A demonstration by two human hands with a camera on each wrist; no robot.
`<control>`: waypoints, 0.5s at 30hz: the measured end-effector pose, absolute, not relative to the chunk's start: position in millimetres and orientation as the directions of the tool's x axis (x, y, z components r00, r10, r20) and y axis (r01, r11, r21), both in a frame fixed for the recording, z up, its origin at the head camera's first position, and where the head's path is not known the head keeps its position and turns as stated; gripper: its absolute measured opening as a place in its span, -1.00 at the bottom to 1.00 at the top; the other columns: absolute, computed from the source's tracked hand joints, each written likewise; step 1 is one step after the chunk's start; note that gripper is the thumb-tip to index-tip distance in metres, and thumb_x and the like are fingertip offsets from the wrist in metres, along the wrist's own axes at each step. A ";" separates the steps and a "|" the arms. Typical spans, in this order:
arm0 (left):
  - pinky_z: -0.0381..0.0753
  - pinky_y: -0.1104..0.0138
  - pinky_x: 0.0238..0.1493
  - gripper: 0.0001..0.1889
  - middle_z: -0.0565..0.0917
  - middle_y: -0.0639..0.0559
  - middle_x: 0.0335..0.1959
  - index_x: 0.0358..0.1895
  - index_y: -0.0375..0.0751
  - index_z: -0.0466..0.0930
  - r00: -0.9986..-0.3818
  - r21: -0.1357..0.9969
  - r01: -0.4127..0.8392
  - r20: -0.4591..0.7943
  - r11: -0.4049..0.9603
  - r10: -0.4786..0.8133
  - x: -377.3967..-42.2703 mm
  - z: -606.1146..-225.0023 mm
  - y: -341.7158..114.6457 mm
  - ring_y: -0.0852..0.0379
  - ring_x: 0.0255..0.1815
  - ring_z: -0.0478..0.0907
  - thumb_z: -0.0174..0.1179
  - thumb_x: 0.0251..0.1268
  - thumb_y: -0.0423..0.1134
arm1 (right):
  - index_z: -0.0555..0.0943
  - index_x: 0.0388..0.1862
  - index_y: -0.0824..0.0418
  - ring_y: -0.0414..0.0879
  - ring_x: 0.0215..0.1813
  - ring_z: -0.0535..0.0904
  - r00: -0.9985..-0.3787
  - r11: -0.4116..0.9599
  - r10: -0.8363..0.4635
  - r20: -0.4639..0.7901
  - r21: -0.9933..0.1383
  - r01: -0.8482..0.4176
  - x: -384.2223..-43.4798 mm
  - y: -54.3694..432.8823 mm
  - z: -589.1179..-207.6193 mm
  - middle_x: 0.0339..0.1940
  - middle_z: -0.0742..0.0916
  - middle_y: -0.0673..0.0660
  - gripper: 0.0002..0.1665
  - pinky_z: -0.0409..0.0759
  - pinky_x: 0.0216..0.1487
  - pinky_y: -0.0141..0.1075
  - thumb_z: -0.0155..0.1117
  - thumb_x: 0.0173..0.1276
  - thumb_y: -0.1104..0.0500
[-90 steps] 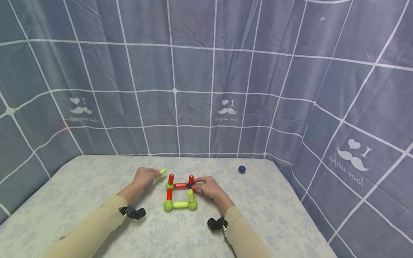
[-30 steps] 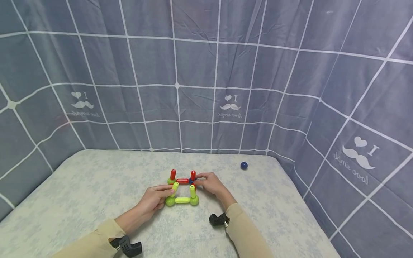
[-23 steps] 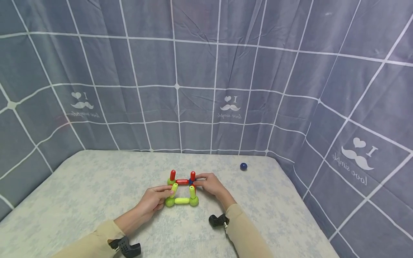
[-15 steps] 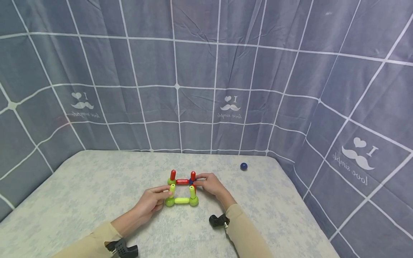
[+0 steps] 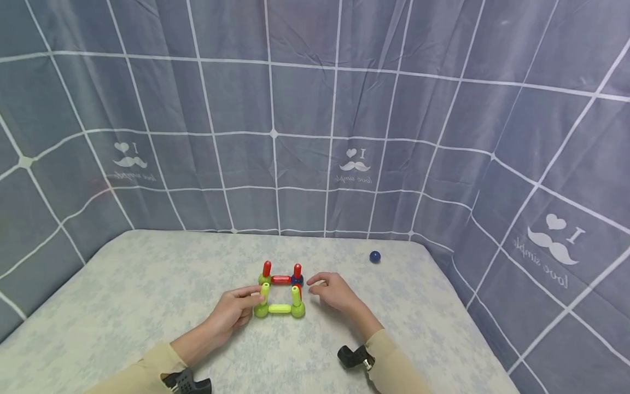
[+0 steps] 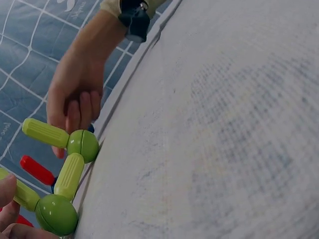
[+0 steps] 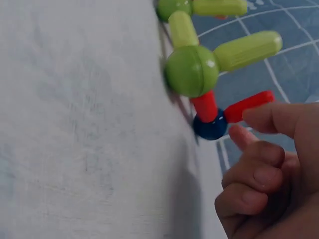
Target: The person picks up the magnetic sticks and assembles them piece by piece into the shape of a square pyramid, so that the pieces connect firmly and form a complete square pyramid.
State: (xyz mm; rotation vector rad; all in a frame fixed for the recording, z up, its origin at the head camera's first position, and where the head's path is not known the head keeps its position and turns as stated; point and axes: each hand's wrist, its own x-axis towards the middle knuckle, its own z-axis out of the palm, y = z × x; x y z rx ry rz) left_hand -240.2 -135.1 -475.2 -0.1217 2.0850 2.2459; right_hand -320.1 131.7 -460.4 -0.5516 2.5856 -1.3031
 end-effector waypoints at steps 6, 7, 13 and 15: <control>0.10 0.40 -0.66 -0.57 0.25 0.17 -0.70 0.18 -0.30 0.64 -0.995 0.994 -0.095 -0.096 -0.062 -0.010 -240.4 -471.1 -135.1 0.22 -0.75 0.04 0.37 0.25 -0.26 | 0.67 0.15 0.04 -0.16 -0.68 0.11 -0.817 0.472 -0.572 -0.072 -0.844 -0.256 -300.4 133.3 -439.3 -0.71 0.32 -0.06 -0.63 0.14 -0.60 -0.32 0.33 0.36 0.11; 0.09 0.40 -0.66 -0.57 0.24 0.17 -0.70 0.18 -0.29 0.64 -0.995 0.993 -0.101 -0.102 -0.063 -0.015 -240.1 -471.0 -135.4 0.22 -0.75 0.04 0.37 0.25 -0.27 | 0.67 0.14 0.06 -0.17 -0.67 0.11 -0.804 0.470 -0.590 -0.075 -0.842 -0.266 -298.7 132.0 -438.2 -0.71 0.32 -0.07 -0.62 0.14 -0.60 -0.32 0.33 0.35 0.10; 0.09 0.40 -0.67 -0.56 0.26 0.17 -0.69 0.19 -0.28 0.64 -0.993 0.991 -0.118 -0.119 -0.067 -0.007 -240.3 -472.6 -134.9 0.22 -0.76 0.03 0.38 0.24 -0.26 | 0.72 0.02 0.05 -0.19 -0.67 0.13 -0.799 0.474 -0.598 -0.054 -0.828 -0.299 -297.1 126.6 -441.4 -0.71 0.33 -0.08 -0.72 0.14 -0.60 -0.33 0.33 0.37 0.04; 0.09 0.40 -0.67 -0.56 0.26 0.17 -0.70 0.19 -0.28 0.64 -0.993 0.991 -0.117 -0.117 -0.062 -0.006 -240.6 -472.8 -133.8 0.23 -0.76 0.04 0.38 0.23 -0.26 | 0.74 -0.03 0.03 -0.19 -0.67 0.14 -0.807 0.478 -0.588 -0.048 -0.826 -0.299 -298.1 126.6 -443.1 -0.71 0.35 -0.08 -0.75 0.14 -0.60 -0.34 0.35 0.36 0.02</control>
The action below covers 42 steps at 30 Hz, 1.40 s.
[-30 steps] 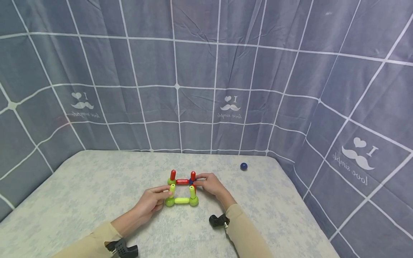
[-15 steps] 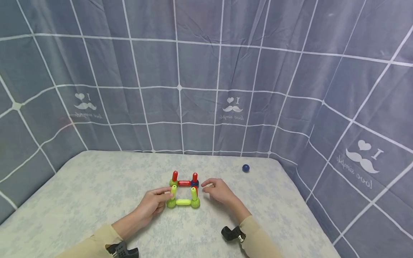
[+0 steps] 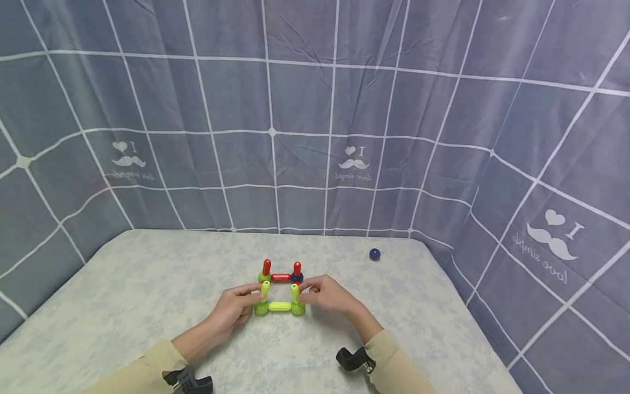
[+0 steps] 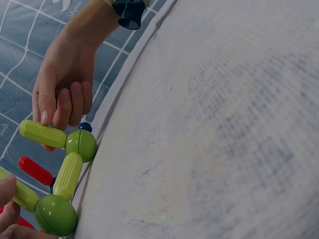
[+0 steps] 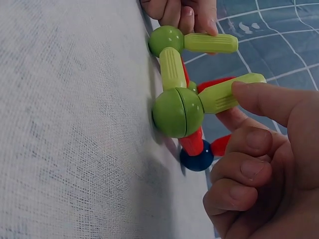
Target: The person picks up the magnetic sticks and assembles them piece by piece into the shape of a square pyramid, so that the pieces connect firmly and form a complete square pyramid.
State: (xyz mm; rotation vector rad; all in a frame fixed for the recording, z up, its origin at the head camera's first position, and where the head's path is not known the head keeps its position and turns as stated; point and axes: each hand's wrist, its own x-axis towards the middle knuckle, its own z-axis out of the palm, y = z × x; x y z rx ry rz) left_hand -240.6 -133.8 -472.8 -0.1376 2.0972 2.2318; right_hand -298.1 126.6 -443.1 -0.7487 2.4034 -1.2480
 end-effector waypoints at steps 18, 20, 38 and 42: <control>0.09 0.41 -0.68 -0.61 0.50 0.16 -0.65 0.06 -0.28 0.72 -0.987 0.990 -0.141 -0.139 0.021 -0.077 -250.9 -468.3 -124.5 0.26 -0.77 0.02 0.44 0.16 -0.22 | 0.79 -0.17 0.12 -0.19 -0.49 0.32 -0.878 0.551 -0.476 0.046 -0.763 -0.338 -303.6 108.5 -452.0 -0.57 0.49 -0.06 -0.73 0.26 -0.49 -0.37 0.39 0.32 -0.02; 0.10 0.41 -0.68 -0.61 0.58 0.14 -0.58 0.05 -0.29 0.72 -0.986 0.989 -0.147 -0.144 0.031 -0.084 -251.5 -467.6 -123.1 0.27 -0.77 0.03 0.44 0.16 -0.21 | 0.79 -0.20 0.12 -0.18 -0.48 0.33 -0.881 0.553 -0.471 0.049 -0.761 -0.338 -304.1 106.5 -452.6 -0.58 0.49 -0.05 -0.75 0.26 -0.48 -0.36 0.39 0.32 -0.03; 0.13 0.41 -0.65 -0.64 0.61 0.14 -0.52 0.00 -0.26 0.74 -0.984 0.985 -0.153 -0.144 0.080 -0.106 -256.1 -470.2 -118.4 0.26 -0.76 0.05 0.44 0.18 -0.16 | 0.78 -0.24 0.11 -0.16 -0.45 0.35 -0.894 0.567 -0.447 0.035 -0.761 -0.314 -303.3 100.7 -452.5 -0.55 0.53 -0.05 -0.75 0.26 -0.47 -0.33 0.39 0.33 -0.03; 0.14 0.41 -0.66 -0.65 0.59 0.15 -0.53 0.01 -0.25 0.74 -0.983 0.984 -0.156 -0.146 0.085 -0.110 -255.7 -469.9 -117.5 0.27 -0.76 0.05 0.43 0.20 -0.16 | 0.78 -0.24 0.11 -0.17 -0.46 0.35 -0.896 0.569 -0.444 0.031 -0.762 -0.308 -303.8 100.7 -453.0 -0.55 0.54 -0.05 -0.75 0.26 -0.47 -0.33 0.39 0.33 -0.04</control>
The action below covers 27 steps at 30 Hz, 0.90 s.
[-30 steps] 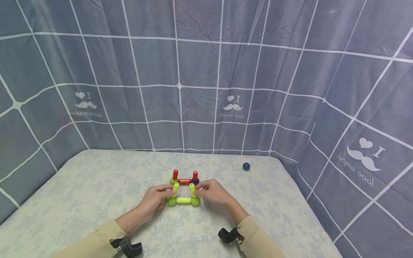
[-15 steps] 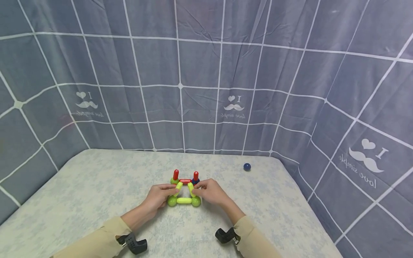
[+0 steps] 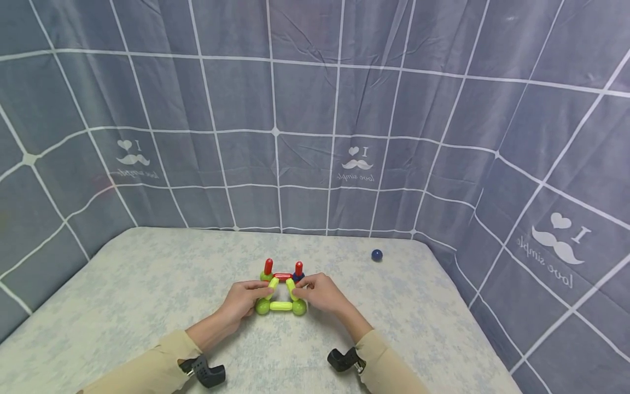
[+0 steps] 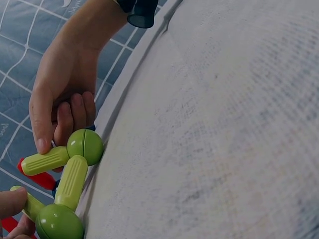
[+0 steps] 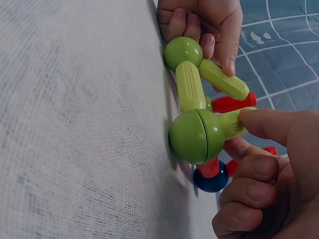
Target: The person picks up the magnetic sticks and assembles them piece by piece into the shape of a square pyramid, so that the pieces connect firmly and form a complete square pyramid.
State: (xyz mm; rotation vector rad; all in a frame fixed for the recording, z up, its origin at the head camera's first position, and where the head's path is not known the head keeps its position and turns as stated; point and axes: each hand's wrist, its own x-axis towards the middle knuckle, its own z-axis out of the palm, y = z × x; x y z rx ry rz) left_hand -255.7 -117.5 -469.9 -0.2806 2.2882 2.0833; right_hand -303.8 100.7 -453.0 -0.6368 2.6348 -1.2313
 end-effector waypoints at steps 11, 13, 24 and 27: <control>0.14 0.42 -0.67 -0.68 0.47 0.17 -0.57 -0.03 -0.28 0.74 -0.985 0.986 -0.141 -0.130 0.094 -0.118 -256.1 -472.8 -116.0 0.29 -0.76 0.05 0.41 0.22 -0.17 | 0.78 -0.25 0.09 -0.18 -0.48 0.34 -0.900 0.583 -0.435 0.029 -0.753 -0.306 -304.0 100.7 -454.2 -0.55 0.56 -0.06 -0.76 0.27 -0.48 -0.35 0.38 0.35 -0.05; 0.14 0.42 -0.67 -0.68 0.44 0.16 -0.58 -0.03 -0.28 0.73 -0.984 0.986 -0.140 -0.129 0.091 -0.119 -255.5 -473.6 -115.5 0.29 -0.76 0.05 0.41 0.22 -0.18 | 0.78 -0.24 0.09 -0.19 -0.48 0.36 -0.900 0.584 -0.435 0.033 -0.750 -0.310 -303.8 100.9 -454.6 -0.53 0.59 -0.06 -0.75 0.29 -0.49 -0.35 0.39 0.34 -0.06; 0.15 0.39 -0.67 -0.73 0.40 0.16 -0.62 -0.06 -0.20 0.74 -0.981 0.989 -0.115 -0.099 0.089 -0.167 -255.0 -470.8 -118.4 0.25 -0.76 0.06 0.36 0.26 -0.13 | 0.72 -0.31 0.13 -0.17 -0.54 0.32 -0.937 0.574 -0.330 0.109 -0.765 -0.292 -305.5 109.0 -451.0 -0.63 0.49 -0.05 -0.82 0.28 -0.52 -0.32 0.30 0.38 0.06; 0.17 0.38 -0.67 -0.76 0.32 0.14 -0.66 -0.09 -0.21 0.72 -0.977 0.990 -0.081 -0.056 0.117 -0.204 -259.1 -467.2 -120.6 0.22 -0.76 0.11 0.35 0.27 -0.16 | 0.68 -0.21 0.15 -0.17 -0.61 0.24 -0.956 0.558 -0.263 0.128 -0.789 -0.259 -309.2 109.1 -447.3 -0.70 0.37 -0.05 -0.84 0.20 -0.56 -0.34 0.33 0.37 0.09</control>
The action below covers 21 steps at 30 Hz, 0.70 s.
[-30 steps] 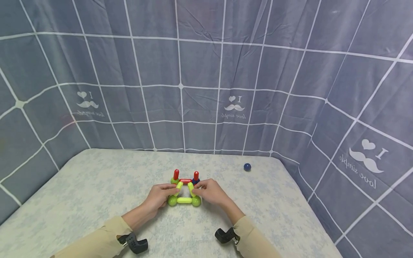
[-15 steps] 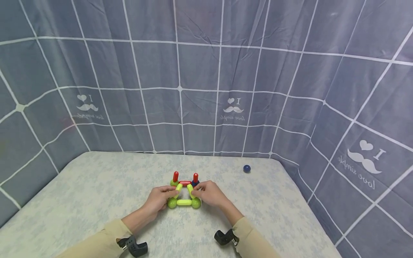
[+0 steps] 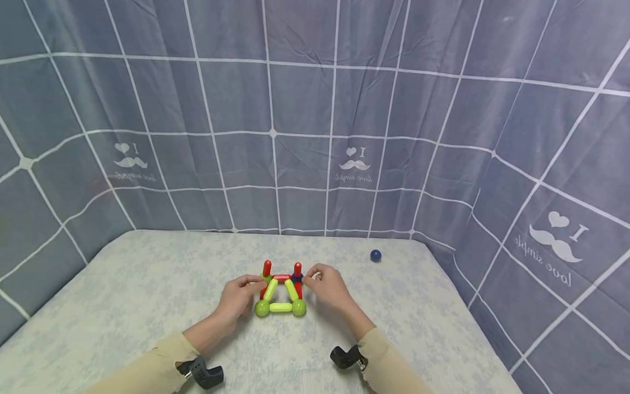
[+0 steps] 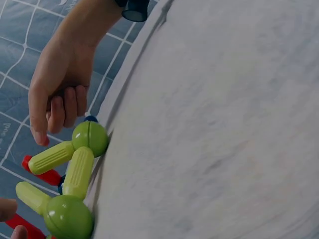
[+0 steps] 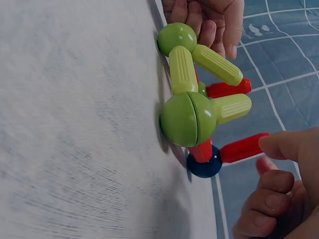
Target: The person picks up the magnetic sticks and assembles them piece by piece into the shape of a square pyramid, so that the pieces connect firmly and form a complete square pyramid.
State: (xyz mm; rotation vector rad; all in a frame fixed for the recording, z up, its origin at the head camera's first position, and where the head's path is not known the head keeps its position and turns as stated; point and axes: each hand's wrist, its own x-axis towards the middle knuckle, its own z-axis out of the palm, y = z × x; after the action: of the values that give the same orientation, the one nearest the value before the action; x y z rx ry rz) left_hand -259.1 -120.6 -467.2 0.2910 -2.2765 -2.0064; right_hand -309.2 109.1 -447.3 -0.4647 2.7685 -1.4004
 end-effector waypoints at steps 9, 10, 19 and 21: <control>0.15 0.37 -0.66 -0.68 0.33 0.09 -0.62 0.06 -0.16 0.67 -0.969 0.973 -0.017 0.041 0.229 -0.245 -279.4 -461.4 -121.9 0.17 -0.70 0.18 0.36 0.23 -0.27 | 0.66 0.17 0.06 -0.17 -0.67 0.18 -0.949 0.576 -0.274 0.157 -0.764 -0.292 -325.6 101.4 -451.6 -0.74 0.32 -0.05 -0.61 0.17 -0.60 -0.35 0.37 0.37 0.12; 0.15 0.37 -0.66 -0.67 0.32 0.09 -0.62 0.08 -0.16 0.67 -0.968 0.972 -0.015 0.045 0.234 -0.247 -281.3 -461.2 -121.9 0.16 -0.70 0.17 0.36 0.23 -0.27 | 0.67 0.16 0.05 -0.17 -0.67 0.18 -0.947 0.579 -0.278 0.163 -0.758 -0.300 -326.8 100.4 -452.4 -0.74 0.32 -0.05 -0.62 0.17 -0.60 -0.35 0.37 0.37 0.12; 0.13 0.38 -0.65 -0.61 0.30 0.09 -0.63 0.17 -0.09 0.70 -0.965 0.957 0.033 0.105 0.287 -0.239 -289.8 -459.0 -123.7 0.15 -0.69 0.16 0.37 0.25 -0.24 | 0.71 0.15 0.09 -0.17 -0.64 0.26 -0.944 0.588 -0.277 0.177 -0.746 -0.312 -328.5 95.9 -452.8 -0.70 0.39 -0.05 -0.63 0.20 -0.59 -0.36 0.36 0.38 0.13; 0.14 0.38 -0.64 -0.63 0.32 0.08 -0.62 0.15 -0.10 0.71 -0.966 0.951 0.042 0.118 0.307 -0.231 -290.3 -459.2 -123.7 0.16 -0.68 0.18 0.36 0.27 -0.24 | 0.71 0.16 0.10 -0.18 -0.63 0.27 -0.941 0.591 -0.282 0.185 -0.739 -0.322 -328.5 95.5 -453.6 -0.70 0.40 -0.06 -0.63 0.21 -0.59 -0.37 0.35 0.38 0.13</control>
State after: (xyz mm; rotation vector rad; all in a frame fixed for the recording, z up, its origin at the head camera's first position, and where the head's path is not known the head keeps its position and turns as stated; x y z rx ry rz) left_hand -290.3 -123.7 -459.2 0.1725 -2.3417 -1.7150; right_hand -328.5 95.5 -453.6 -0.5405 2.8448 -1.3371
